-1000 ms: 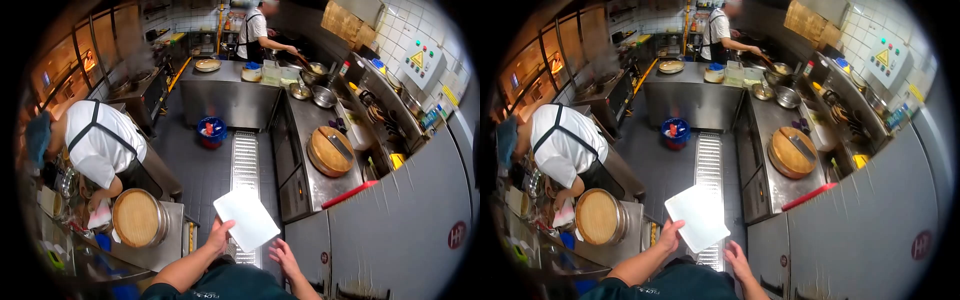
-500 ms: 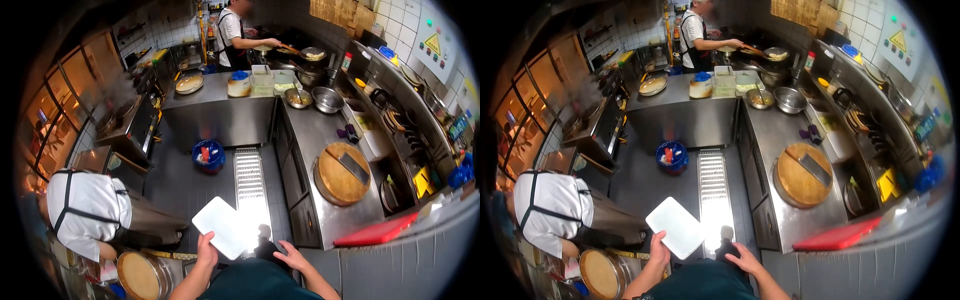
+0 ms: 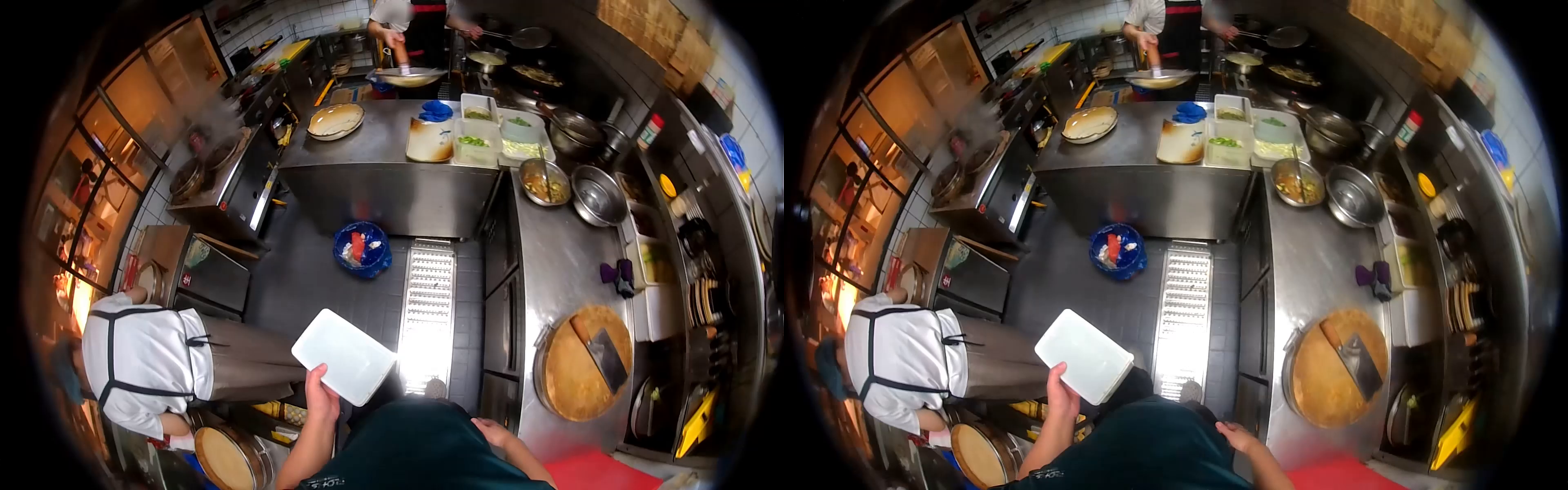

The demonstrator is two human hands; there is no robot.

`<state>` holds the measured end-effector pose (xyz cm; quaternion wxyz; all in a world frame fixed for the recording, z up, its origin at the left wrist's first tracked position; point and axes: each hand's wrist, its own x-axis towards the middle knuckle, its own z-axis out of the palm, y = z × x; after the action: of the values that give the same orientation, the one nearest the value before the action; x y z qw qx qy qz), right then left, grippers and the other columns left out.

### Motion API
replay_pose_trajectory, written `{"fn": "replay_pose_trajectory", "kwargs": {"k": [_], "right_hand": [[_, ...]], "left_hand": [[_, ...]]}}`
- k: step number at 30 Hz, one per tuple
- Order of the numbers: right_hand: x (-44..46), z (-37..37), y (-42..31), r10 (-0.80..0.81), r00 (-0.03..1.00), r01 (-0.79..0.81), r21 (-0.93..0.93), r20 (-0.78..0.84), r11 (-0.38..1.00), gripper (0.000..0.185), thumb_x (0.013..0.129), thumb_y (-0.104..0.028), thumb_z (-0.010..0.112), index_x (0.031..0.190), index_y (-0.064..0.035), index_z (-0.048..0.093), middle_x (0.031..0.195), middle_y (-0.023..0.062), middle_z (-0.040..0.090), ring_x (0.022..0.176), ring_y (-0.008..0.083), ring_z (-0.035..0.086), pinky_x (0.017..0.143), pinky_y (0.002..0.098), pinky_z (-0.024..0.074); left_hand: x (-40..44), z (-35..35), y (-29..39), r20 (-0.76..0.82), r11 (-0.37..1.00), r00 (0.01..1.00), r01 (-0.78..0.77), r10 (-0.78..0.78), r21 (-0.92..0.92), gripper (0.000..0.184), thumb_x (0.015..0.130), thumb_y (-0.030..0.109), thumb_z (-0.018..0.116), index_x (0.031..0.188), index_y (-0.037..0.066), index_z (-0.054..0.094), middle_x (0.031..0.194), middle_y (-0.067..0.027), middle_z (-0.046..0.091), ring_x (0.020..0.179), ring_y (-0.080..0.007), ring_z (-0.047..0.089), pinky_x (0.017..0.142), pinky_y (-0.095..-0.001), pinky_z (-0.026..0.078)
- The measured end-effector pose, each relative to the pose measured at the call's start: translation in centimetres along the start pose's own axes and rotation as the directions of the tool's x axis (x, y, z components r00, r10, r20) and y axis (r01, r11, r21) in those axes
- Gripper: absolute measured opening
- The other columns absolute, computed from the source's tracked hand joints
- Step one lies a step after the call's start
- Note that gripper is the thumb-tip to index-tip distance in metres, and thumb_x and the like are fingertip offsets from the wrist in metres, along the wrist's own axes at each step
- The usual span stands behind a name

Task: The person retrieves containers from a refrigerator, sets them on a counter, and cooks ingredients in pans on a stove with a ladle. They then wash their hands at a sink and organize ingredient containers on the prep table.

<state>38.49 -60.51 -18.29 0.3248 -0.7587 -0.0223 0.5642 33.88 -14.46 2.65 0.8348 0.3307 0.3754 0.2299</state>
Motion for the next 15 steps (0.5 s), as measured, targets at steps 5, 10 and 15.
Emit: {"fn": "replay_pose_trajectory", "kwargs": {"k": [5,10,15], "right_hand": [[2.2,-5.7,-9.9,-0.015,0.964,-0.052,-0.244,-0.264,0.968,0.085,0.093,-0.065,0.052,0.145,0.002,0.048,0.151,0.0227,0.046,0.143,0.0355,0.04,0.118,0.0375,0.0317],[7.7,-9.5,-19.2,-0.074,0.91,-0.032,-0.247,-0.409,0.969,0.08,0.093,-0.058,0.06,0.145,0.0019,0.048,0.144,0.0249,0.052,0.137,0.037,0.048,0.114,0.04,0.0393],[10.7,-11.4,-27.9,-0.057,0.884,-0.005,-0.13,-0.464,0.991,0.075,0.093,-0.053,0.063,0.143,0.0017,0.051,0.144,0.0266,0.051,0.138,0.0376,0.046,0.115,0.0397,0.0371]], "left_hand": [[9.2,2.3,1.0,0.024,0.999,1.0,0.018,-0.017,-0.033,0.05,0.09,0.019,0.06,0.137,0.003,0.048,0.132,-0.012,0.057,0.122,-0.0261,0.058,0.104,-0.0398,0.046],[20.2,5.8,4.1,0.06,0.999,0.997,0.045,-0.044,-0.013,0.048,0.09,0.015,0.06,0.135,0.004,0.049,0.129,-0.0106,0.058,0.122,-0.0243,0.056,0.104,-0.0377,0.045],[29.3,11.3,9.5,0.176,0.999,0.984,0.029,-0.036,0.043,0.054,0.091,0.011,0.059,0.142,0.005,0.043,0.132,-0.0108,0.056,0.123,-0.0234,0.056,0.106,-0.0375,0.044]]}}
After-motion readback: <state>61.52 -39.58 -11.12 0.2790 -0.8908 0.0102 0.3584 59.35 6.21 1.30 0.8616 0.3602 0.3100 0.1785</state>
